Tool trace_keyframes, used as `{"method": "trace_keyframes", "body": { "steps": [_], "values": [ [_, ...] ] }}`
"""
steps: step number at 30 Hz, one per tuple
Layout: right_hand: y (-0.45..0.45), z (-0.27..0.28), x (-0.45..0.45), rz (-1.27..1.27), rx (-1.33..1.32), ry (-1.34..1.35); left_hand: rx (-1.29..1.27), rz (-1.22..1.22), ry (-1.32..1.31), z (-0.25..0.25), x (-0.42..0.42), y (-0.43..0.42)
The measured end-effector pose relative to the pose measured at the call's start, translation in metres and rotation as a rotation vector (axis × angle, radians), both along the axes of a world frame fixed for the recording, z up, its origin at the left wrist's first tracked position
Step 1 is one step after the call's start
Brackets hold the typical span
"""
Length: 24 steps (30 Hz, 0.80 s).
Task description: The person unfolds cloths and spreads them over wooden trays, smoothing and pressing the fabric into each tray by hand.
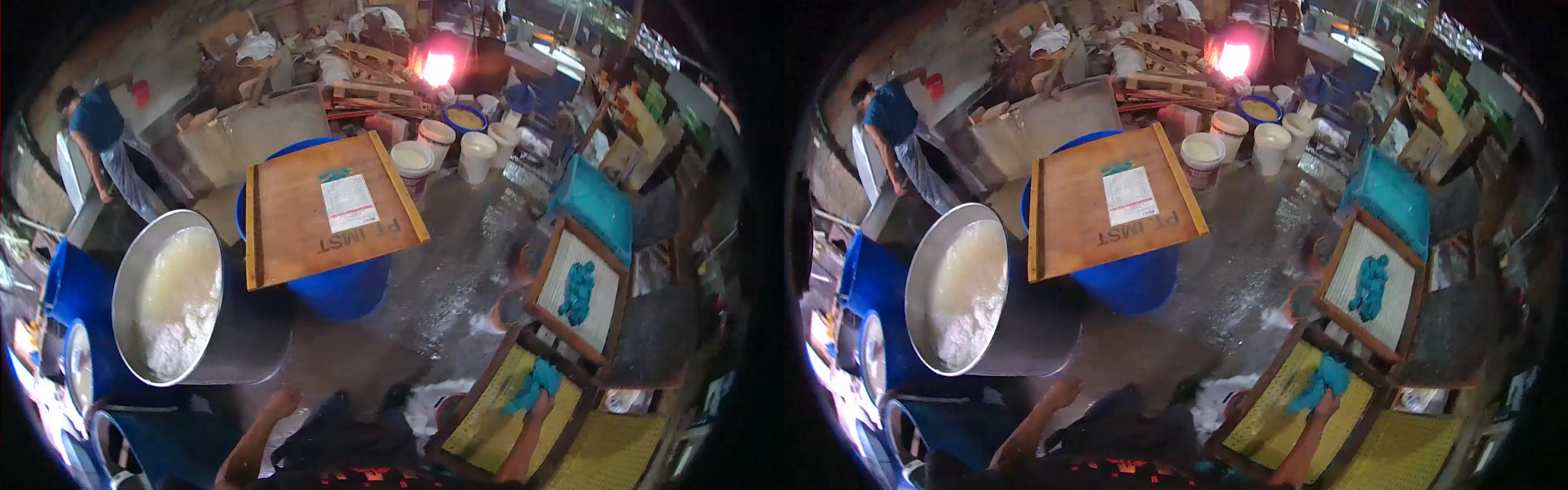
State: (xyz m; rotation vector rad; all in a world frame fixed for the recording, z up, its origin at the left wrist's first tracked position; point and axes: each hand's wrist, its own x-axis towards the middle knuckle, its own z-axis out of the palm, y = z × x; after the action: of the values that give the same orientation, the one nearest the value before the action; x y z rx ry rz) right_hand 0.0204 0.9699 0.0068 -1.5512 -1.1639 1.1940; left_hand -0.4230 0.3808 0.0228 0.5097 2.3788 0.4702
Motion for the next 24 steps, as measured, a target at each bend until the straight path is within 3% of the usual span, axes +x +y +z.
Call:
{"method": "trace_keyframes", "body": {
  "steps": [2,3,4,6,8,10,11,12,13,14,15,17,19,22,23,24],
  "values": [
    [-0.052,0.101,-0.042,0.087,-0.026,0.302,-0.005,-0.046,-0.066,0.023,-0.001,0.039],
    [-0.073,0.133,-0.062,0.161,-0.008,0.454,0.12,-0.06,-0.063,0.052,0.003,0.07],
    [-0.079,0.129,-0.066,0.174,-0.054,0.513,0.247,-0.077,-0.056,0.067,0.007,0.099],
    [-0.11,0.149,-0.092,0.267,-0.094,0.711,0.551,0.079,-0.465,0.057,0.009,0.141],
    [-0.163,0.188,-0.149,0.367,-0.108,0.898,0.753,-0.051,-0.54,0.062,0.012,0.189],
    [-0.203,0.205,-0.184,0.45,-0.206,0.994,0.712,0.091,-0.834,0.09,0.014,0.232],
    [-0.221,0.213,-0.2,0.518,-0.286,1.044,0.734,0.086,-0.826,0.111,0.01,0.248],
    [-0.238,0.226,-0.218,0.527,-0.276,1.044,0.738,0.243,-1.039,0.132,0.009,0.256],
    [-0.255,0.241,-0.238,0.614,-0.222,0.563,0.723,0.403,-1.253,0.144,0.01,0.258],
    [-0.266,0.25,-0.25,0.668,-0.162,0.081,0.725,0.394,-1.252,0.145,0.008,0.26],
    [-0.27,0.246,-0.256,0.663,-0.153,0.087,0.66,0.401,-1.214,0.145,0.003,0.262],
    [-0.267,0.224,-0.278,1.049,0.18,-0.421,0.604,0.394,-1.156,0.135,-0.015,0.255],
    [-0.274,0.215,-0.291,1.006,0.339,-0.473,0.779,0.012,-0.462,0.117,-0.025,0.23],
    [-0.289,0.255,-0.298,1.011,0.383,-0.632,0.665,-0.023,-0.234,0.147,-0.044,0.185],
    [-0.295,0.273,-0.299,0.924,0.227,-0.562,0.665,-0.009,-0.232,0.15,-0.047,0.174],
    [-0.3,0.282,-0.302,0.844,0.074,-0.496,0.888,0.131,-0.306,0.153,-0.048,0.162]
  ]
}}
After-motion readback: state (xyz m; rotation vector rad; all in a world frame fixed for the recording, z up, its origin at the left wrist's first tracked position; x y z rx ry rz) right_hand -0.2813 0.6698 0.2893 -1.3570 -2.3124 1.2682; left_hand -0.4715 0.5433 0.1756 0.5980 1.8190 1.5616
